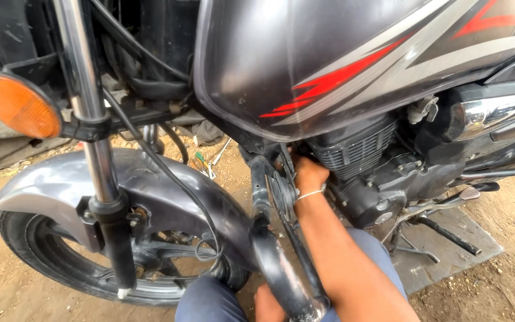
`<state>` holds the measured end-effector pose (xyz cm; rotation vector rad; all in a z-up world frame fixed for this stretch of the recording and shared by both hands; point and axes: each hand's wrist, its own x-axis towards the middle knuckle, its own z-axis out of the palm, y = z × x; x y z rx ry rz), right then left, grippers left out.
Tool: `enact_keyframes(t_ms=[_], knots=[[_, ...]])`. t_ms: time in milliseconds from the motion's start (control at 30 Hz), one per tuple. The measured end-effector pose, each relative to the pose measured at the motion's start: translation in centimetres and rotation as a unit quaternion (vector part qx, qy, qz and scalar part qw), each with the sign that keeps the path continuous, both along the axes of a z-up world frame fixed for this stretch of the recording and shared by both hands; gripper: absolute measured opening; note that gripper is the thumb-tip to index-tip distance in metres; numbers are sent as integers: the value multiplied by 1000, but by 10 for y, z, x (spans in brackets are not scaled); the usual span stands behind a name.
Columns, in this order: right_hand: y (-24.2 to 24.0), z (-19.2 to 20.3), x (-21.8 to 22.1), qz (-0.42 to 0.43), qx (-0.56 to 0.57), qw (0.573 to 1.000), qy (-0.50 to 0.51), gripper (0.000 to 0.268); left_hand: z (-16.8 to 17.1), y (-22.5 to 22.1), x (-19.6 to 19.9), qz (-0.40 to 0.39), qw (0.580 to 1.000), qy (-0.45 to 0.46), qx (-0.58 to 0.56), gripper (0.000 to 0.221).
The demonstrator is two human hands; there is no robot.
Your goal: The person sits on the ground beside a Honda motorcycle and uses a spanner to work on a component near the engine and footpeg area, reaching into the engine bay and repositioning the wrench repeatedly. The person then stands up, walks around the motorcycle, and touches the handlebar.
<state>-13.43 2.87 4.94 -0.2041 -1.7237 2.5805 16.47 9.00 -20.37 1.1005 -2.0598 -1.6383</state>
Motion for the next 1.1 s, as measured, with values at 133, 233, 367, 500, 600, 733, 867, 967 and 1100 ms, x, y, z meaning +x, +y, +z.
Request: enact_keyframes(t_ms=[133,233,367,500,600,733,867,967,1100], knots=[[2,-6,-7,20,131,991,25,44,52,-21,-32,-1,1000,-13,-11,37],[0,-19,-21,14,182,982,40,54,48,-21,-31,28,999,-40,6,41],[3,-17,-27,102,37,988,114,55,29,-24,-34,30,998,-51,10,44],[15,27,15,138,-157,974,-90,43,11,-23,-35,19,999,-35,8,48],[7,25,8,69,-170,979,-86,41,24,-24,-38,19,1000,-19,15,47],[3,11,7,27,-174,981,-86,40,-14,-26,-44,32,998,-56,16,35],[2,-8,-9,55,-68,996,7,42,-39,-31,-51,45,995,-88,-17,27],[4,-21,-20,78,-20,993,82,46,-40,-29,-50,45,995,-90,-16,27],[0,-31,-31,63,44,991,111,53,-38,-29,-49,66,995,-71,-10,29]])
